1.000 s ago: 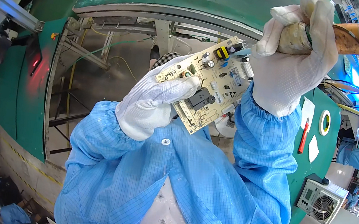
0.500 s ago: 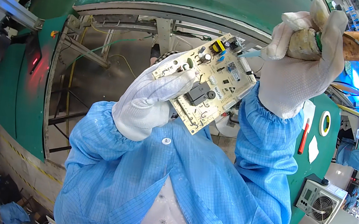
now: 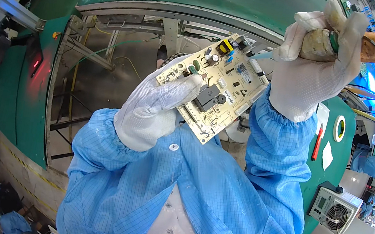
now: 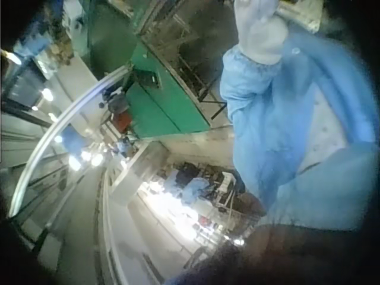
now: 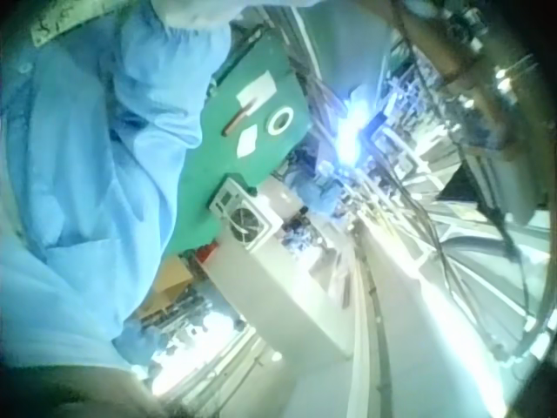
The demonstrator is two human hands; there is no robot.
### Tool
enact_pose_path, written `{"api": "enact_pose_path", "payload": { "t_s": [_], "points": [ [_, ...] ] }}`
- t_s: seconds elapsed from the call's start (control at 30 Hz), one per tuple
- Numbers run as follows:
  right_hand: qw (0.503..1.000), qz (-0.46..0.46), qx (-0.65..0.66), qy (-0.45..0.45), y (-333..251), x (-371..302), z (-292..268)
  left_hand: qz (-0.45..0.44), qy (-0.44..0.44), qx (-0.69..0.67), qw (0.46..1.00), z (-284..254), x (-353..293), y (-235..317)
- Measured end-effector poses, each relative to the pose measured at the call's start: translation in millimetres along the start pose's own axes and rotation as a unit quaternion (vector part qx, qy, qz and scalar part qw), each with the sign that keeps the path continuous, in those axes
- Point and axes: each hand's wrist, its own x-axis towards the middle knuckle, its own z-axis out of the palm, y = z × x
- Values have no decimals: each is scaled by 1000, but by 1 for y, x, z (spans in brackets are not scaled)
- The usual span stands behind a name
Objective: Assembling and processing printed circuit boards at an electronics manufacturing station.
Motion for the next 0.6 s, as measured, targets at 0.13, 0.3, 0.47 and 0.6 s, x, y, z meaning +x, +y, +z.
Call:
{"api": "enact_pose_path", "payload": {
  "t_s": [0.13,0.3,0.47,0.6],
  "points": [
    [994,73,69,30,-5,1,2,18,17,34,999,-14,4,-5],
    [999,29,-16,35,-1,-2,-1,33,-8,-20,999,-10,7,0],
    [873,211,440,10,-11,0,-6,52,10,-36,998,-17,6,5],
    [904,210,370,48,-11,-3,-3,53,15,-55,997,-20,1,4]
  ]
}}
